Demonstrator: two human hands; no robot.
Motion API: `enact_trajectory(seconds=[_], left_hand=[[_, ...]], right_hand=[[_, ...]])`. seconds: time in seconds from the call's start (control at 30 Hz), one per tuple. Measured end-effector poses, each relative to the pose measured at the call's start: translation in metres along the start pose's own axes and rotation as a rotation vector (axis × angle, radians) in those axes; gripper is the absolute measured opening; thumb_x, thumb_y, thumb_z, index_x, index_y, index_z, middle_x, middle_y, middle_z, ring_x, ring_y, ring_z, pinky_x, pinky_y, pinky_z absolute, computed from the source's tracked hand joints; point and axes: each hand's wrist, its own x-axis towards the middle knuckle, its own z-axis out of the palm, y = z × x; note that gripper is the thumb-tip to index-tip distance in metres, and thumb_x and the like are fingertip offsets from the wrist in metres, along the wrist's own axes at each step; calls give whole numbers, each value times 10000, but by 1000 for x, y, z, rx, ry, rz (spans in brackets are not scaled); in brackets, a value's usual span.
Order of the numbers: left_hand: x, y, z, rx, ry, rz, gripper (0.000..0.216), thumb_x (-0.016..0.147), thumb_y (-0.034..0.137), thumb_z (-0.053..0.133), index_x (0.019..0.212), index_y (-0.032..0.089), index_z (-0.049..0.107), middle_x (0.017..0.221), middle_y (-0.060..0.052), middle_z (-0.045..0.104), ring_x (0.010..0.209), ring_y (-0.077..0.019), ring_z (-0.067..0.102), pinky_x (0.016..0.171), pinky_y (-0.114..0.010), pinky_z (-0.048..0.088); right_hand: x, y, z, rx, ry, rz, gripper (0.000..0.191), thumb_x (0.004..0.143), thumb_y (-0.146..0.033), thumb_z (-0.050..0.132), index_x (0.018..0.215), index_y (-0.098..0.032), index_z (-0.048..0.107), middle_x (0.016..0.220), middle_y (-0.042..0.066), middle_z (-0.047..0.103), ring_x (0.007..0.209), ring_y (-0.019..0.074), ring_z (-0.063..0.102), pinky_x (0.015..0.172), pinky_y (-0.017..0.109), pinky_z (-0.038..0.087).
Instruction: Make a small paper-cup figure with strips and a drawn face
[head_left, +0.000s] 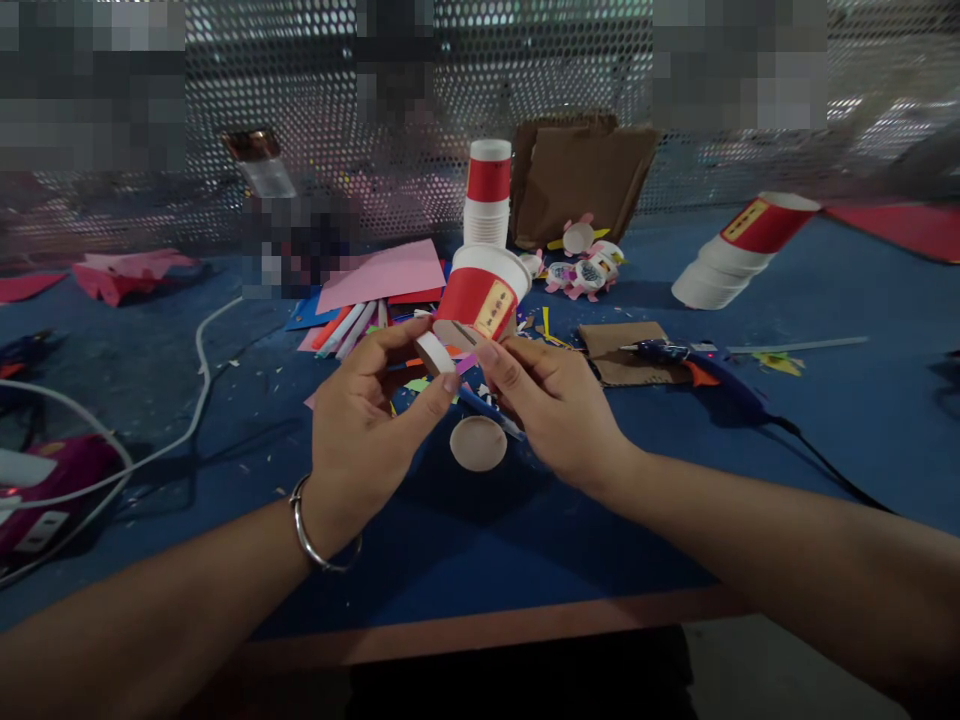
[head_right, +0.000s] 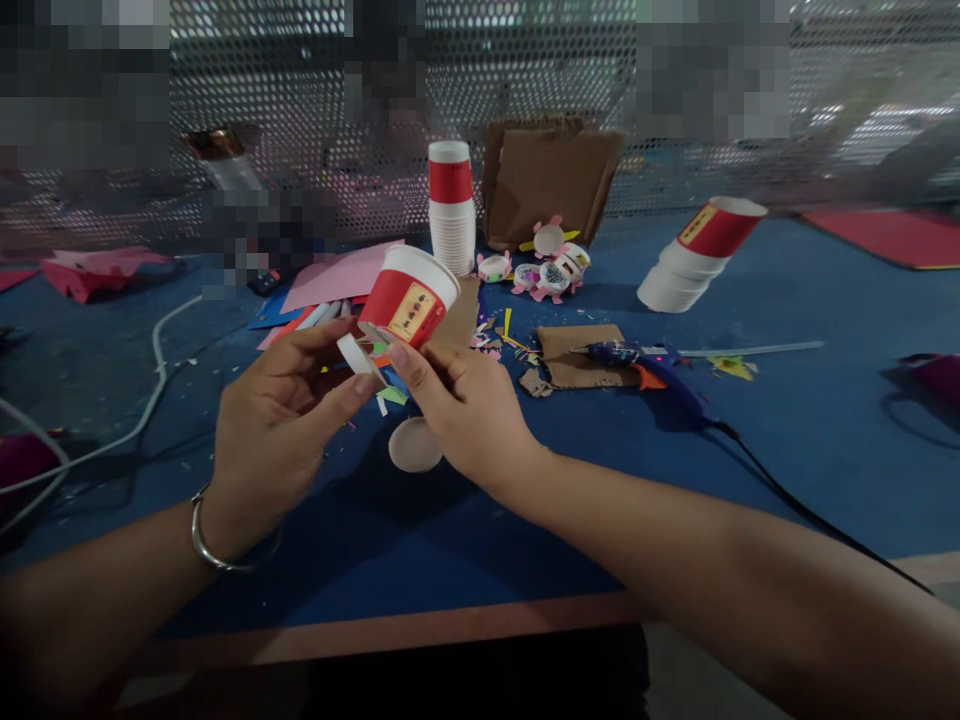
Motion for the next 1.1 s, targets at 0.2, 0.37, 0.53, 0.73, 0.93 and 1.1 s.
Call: enact_trajectory(seconds=[0.2,0.37,0.53,0.73,0.93,1.1], left_hand=[[7,-6,1,-132,-2,-174,395,865,313,861,1238,229,766,1119,-55,813,976,-200,756,873,-339,610],[16,-9,2,-277,1,-406,193,878,307,765,1050,219,756,963,-53,792,822,-212,746,802,-391,609],[20,-3,4,-352,132,-455,200,909,306,687,1027,168,773,934,-62,774,843,-203,724,774,-340,603],[25,-1,6,-368,210,-451,212,960,260,616,1022,132,773,902,-65,725,838,-191,702,711,-291,575],[29,-6,3,-360,211,-441,221,972,243,586,1017,134,773,891,-63,722,786,-173,694,666,-276,564],[28,-6,4,-378,210,-434,173,950,200,598,1009,136,748,911,-58,723,790,-171,699,642,-263,573]], right_hand=[[8,7,-8,113,6,85,581,947,-757,677,743,-236,519,639,-58,369,575,103,327,510,299,242],[15,12,-16,84,55,107,612,912,-806,676,743,-241,510,601,-76,329,532,95,264,486,306,194],[23,18,-28,-186,115,-64,554,901,-708,766,736,-232,535,622,-58,403,570,106,367,537,308,265],[40,32,-37,-448,-3,-155,216,995,-347,704,1165,-216,676,915,38,768,779,206,682,703,342,446],[55,45,-37,-605,-146,-157,329,971,-212,678,1299,-183,687,1023,81,818,858,243,732,759,354,496],[66,33,-58,-523,20,-326,136,956,-141,722,1089,-170,732,980,54,781,830,176,682,749,323,478]])
